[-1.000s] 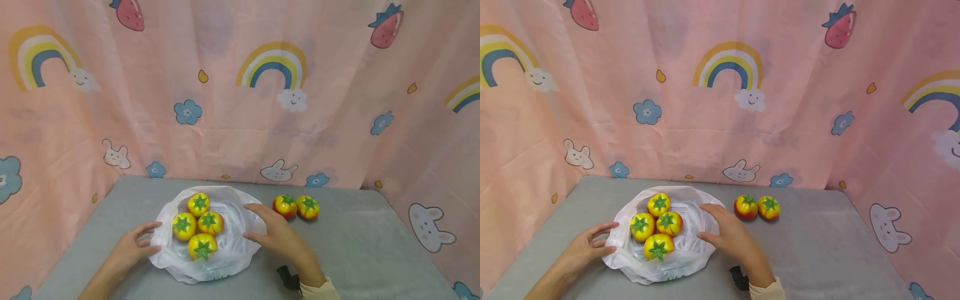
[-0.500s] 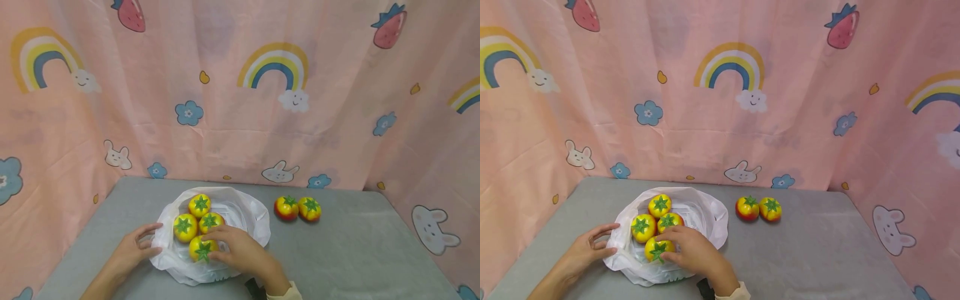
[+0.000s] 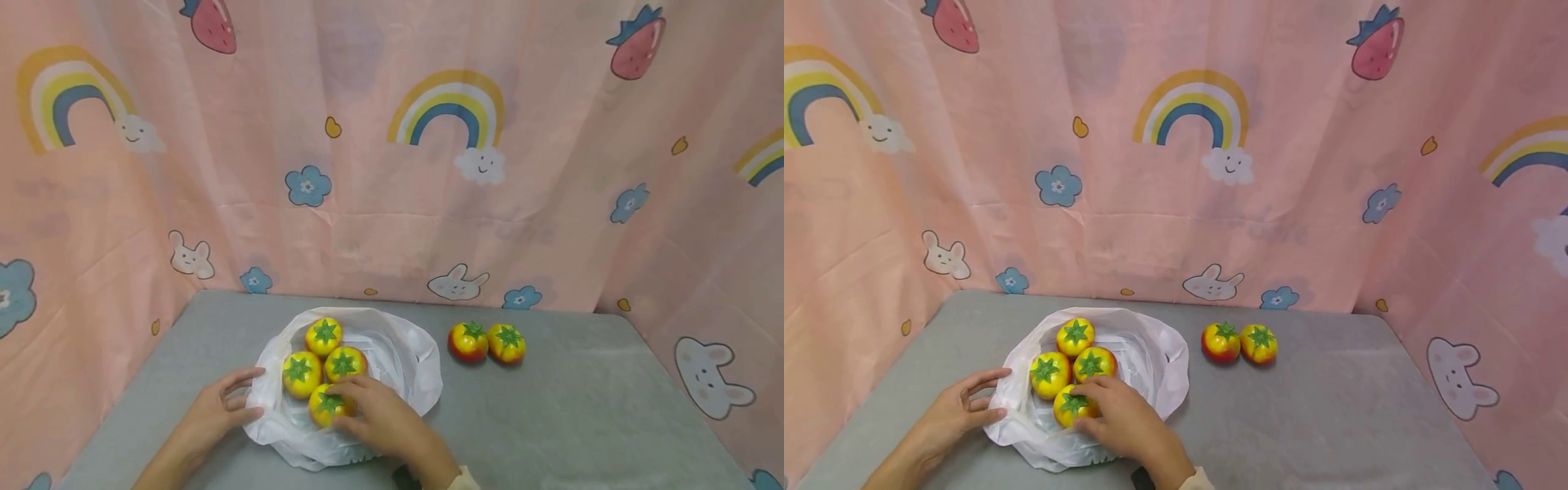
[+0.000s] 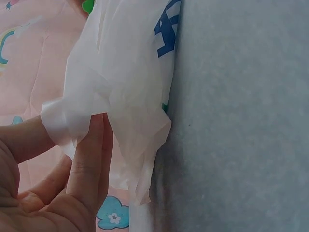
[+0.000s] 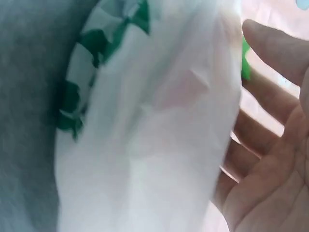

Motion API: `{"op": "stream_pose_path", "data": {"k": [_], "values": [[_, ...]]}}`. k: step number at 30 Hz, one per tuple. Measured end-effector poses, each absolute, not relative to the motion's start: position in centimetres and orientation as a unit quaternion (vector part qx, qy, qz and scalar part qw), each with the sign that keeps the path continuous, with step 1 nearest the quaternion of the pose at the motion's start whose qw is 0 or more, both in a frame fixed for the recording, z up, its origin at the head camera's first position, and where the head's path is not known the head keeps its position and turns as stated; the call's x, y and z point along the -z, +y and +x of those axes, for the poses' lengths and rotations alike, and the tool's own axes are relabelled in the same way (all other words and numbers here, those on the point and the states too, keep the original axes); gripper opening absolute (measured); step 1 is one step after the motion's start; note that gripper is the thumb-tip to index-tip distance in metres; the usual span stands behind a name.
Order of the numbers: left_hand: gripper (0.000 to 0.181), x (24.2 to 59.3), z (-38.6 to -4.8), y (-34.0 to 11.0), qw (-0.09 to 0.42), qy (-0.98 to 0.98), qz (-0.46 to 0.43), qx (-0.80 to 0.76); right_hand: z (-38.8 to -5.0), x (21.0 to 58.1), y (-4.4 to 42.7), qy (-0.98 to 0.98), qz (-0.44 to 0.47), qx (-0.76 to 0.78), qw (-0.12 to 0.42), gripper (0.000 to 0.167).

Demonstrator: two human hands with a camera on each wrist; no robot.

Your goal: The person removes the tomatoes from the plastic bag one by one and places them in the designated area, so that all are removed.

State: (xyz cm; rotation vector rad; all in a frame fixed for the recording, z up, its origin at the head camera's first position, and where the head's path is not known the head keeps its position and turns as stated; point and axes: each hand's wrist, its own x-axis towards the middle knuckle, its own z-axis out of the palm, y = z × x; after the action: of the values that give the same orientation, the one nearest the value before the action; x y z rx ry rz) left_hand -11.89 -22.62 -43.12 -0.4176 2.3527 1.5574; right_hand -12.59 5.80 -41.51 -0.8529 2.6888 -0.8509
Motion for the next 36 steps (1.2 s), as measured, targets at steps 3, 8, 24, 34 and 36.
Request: {"op": "stream_pose_path", "data": {"k": [3, 8, 24, 34, 36], "values": [[0.075, 43.1, -11.9, -22.6, 0.145, 0.816, -0.146, -0.541, -12.6, 41.9, 5.5, 0.911, -0.273, 0.295, 0.092, 0.046], [0.075, 43.2, -11.9, -22.6, 0.149, 0.815, -0.147, -0.541, -12.5, 42.3, 5.0, 0.911, -0.245, 0.311, 0.114, 0.056], [0.075, 43.4, -12.0, -22.6, 0.147, 0.817, -0.151, -0.537, -12.4, 41.9, 4.9, 0.919, -0.212, 0.310, 0.121, 0.068], [0.075, 43.5, -12.0, -22.7, 0.144, 0.817, -0.149, -0.538, -12.4, 40.3, 5.8, 0.922, -0.199, 0.318, 0.095, 0.071], [0.075, 43.5, -11.9, -22.6, 0.145, 0.817, -0.150, -0.538, -12.4, 40.1, 6.0, 0.921, -0.202, 0.322, 0.088, 0.071]]}}
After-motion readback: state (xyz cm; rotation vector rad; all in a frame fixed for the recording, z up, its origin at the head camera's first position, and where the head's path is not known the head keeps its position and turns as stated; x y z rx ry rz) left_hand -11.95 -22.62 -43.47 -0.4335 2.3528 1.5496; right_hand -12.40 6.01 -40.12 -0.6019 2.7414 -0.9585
